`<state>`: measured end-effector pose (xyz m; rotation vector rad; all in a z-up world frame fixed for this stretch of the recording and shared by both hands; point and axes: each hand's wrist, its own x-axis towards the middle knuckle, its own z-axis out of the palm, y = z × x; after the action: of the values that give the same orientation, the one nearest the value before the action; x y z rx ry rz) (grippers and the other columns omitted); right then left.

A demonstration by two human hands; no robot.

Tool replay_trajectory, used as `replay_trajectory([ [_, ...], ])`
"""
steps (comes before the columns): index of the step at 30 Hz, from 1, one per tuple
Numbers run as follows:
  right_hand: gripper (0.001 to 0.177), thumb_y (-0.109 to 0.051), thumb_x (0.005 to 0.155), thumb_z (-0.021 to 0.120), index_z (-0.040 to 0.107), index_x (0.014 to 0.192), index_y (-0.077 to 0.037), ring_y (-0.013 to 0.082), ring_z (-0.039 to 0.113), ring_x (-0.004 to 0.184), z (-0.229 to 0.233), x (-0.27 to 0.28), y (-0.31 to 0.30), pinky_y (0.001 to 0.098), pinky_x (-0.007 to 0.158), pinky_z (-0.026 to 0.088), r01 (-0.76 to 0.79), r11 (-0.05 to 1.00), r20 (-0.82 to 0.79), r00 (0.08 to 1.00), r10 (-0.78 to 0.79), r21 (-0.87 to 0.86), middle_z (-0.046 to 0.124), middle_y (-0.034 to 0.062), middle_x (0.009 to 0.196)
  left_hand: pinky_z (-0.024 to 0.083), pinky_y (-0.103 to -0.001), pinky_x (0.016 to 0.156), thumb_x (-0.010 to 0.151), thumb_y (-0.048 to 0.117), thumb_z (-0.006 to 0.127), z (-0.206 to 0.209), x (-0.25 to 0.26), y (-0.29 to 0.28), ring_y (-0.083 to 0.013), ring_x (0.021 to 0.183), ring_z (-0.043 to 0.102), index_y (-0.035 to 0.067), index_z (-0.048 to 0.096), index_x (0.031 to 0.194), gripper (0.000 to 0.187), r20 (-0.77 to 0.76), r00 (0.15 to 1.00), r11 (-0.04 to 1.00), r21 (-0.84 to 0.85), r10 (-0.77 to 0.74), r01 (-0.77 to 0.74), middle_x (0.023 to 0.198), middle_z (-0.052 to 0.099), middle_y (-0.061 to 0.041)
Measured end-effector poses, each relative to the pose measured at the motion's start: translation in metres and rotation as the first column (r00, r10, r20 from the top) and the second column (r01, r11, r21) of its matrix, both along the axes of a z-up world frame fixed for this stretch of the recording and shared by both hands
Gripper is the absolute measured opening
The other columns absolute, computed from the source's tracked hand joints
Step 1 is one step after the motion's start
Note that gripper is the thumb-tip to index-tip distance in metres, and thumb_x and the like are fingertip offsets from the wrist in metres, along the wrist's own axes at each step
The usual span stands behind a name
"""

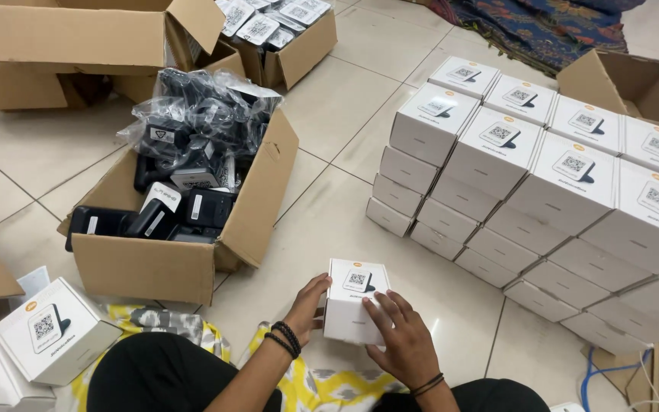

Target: Unboxing individual product units from bulk shipping boxes and stacking the packaged units in an organized manner on the floor.

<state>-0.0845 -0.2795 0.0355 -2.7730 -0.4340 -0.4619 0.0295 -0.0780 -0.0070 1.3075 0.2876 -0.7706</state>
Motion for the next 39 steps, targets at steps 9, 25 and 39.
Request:
replay_trajectory([
  [9,0.022,-0.005,0.081,0.073,0.072,0.102,-0.009,0.0201,0.077,0.086,0.028,-0.013,0.007,0.0305,0.068,0.061,0.03,0.973,0.31,0.945,-0.103,0.231,0.079,0.0057,0.1,0.044,-0.035,0.109,0.094,0.032,0.055,-0.058,0.008,0.003,-0.0188,0.131,0.056,0.02,0.046,0.155,0.063,0.189,0.977,0.991,-0.111,0.097,-0.076,0.147,0.059,-0.006],
  [25,0.02,-0.009,0.084,0.075,0.073,0.104,-0.012,0.019,0.073,0.081,0.081,0.031,-0.004,0.0315,0.063,0.057,0.162,0.937,0.259,0.934,-0.247,0.31,0.076,0.0042,0.1,0.044,-0.045,0.107,0.095,0.035,0.061,0.009,-0.075,-0.017,-0.0327,0.127,0.055,0.002,0.065,0.121,0.042,0.587,0.151,0.564,0.808,-0.795,-0.169,0.127,0.065,-0.015],
  [39,0.1,-0.02,0.083,0.075,0.012,0.16,-0.017,0.0334,0.032,0.15,-0.066,0.07,-0.022,0.0481,0.112,0.043,0.531,0.608,-0.493,0.834,-0.249,0.59,0.019,0.0147,0.167,0.029,-0.053,0.111,0.098,0.046,0.054,-0.012,-0.073,-0.02,-0.0389,0.126,0.046,-0.008,0.06,0.127,0.062,0.464,0.056,0.428,0.851,-0.884,-0.303,0.14,0.054,-0.021],
])
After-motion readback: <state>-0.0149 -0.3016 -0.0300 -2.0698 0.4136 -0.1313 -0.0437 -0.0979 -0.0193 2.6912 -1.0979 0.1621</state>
